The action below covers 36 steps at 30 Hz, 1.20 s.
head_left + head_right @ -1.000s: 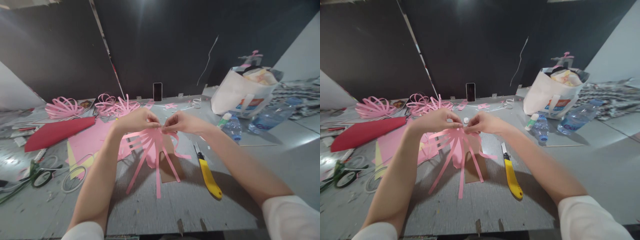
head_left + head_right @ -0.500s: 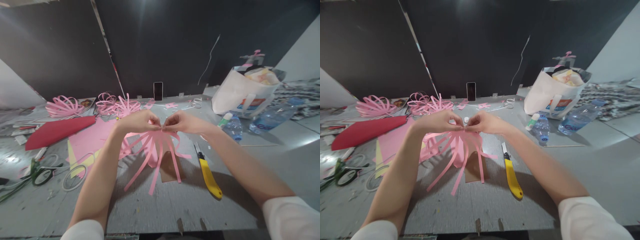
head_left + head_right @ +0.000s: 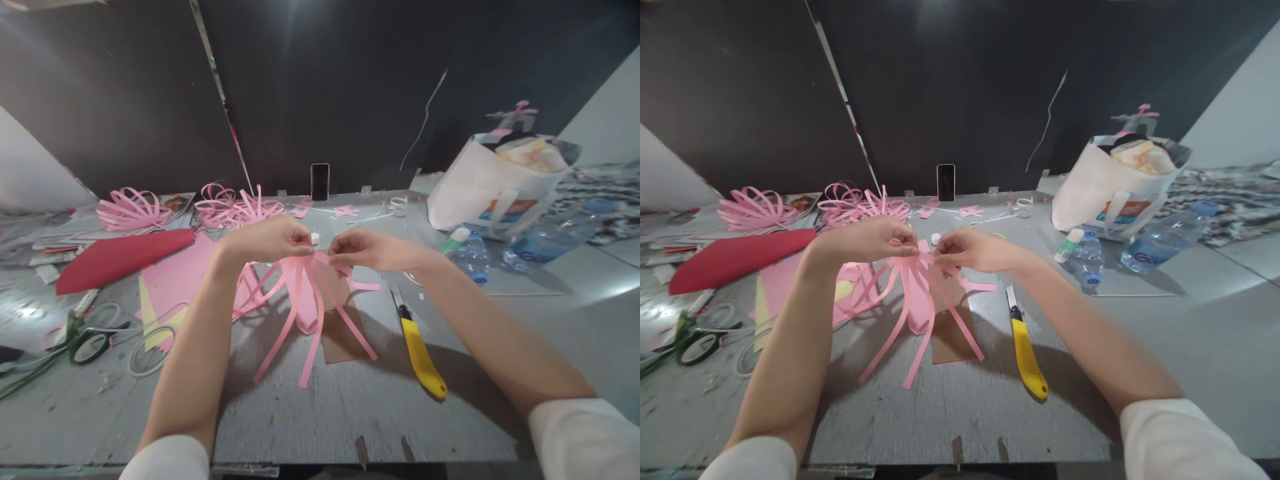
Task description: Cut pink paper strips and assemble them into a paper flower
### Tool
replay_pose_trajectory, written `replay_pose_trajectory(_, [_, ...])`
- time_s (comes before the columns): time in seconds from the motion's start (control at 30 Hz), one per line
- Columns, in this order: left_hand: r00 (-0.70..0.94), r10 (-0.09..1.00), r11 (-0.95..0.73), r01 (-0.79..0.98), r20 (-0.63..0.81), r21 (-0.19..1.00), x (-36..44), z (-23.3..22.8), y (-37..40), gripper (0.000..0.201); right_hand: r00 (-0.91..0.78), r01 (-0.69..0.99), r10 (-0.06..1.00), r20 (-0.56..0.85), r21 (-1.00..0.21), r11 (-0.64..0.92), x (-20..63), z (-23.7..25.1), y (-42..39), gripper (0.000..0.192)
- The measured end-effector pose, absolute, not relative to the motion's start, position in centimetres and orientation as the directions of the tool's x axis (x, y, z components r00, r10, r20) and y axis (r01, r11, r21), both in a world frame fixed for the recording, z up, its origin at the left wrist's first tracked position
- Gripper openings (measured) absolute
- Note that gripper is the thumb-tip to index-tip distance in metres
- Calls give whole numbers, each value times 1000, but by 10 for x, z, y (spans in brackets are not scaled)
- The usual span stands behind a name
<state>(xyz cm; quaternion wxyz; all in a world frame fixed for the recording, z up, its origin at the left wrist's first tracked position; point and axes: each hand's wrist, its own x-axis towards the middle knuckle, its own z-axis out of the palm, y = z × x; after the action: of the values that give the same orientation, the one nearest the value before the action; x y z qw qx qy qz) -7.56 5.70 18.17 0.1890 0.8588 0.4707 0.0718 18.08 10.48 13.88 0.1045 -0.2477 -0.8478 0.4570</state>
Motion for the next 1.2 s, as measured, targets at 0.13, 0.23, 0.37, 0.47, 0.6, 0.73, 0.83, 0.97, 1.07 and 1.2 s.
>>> replay_pose_trajectory(0.13, [537,843,-485,785,-31,385,-82,182,59,28,-849,330,524,-66,-840,430,182,137,107,31])
replay_pose_trajectory(0.23, [509,861,-471,801,-6,369,-89,182,59,27,-847,340,527,-65,-829,445,184,136,110,29])
replay_pose_trajectory(0.37, [469,883,-449,828,24,335,-97,183,57,30,-841,355,537,-69,-820,449,186,134,114,27])
replay_pose_trajectory(0.47, [460,886,-452,829,58,328,-102,182,57,34,-839,371,538,-84,-811,452,185,134,114,28])
replay_pose_trajectory(0.6, [448,889,-452,832,90,322,-107,178,61,35,-823,404,561,-89,-787,467,184,134,114,28])
replay_pose_trajectory(0.73, [434,895,-442,835,101,327,-111,176,64,30,-818,416,567,-97,-781,466,185,132,116,29])
replay_pose_trajectory(0.83, [419,900,-435,843,119,316,-114,176,65,31,-817,426,569,-98,-767,479,186,128,120,30])
replay_pose_trajectory(0.97, [429,892,-453,845,144,286,-122,171,70,26,-803,453,587,-103,-746,488,187,120,126,25])
replay_pose_trajectory(1.07, [395,901,-431,864,181,261,-127,161,80,22,-788,498,602,-127,-706,503,187,114,130,23])
replay_pose_trajectory(1.2, [315,924,-363,900,217,240,-130,139,97,18,-772,549,622,-134,-634,545,187,106,136,27])
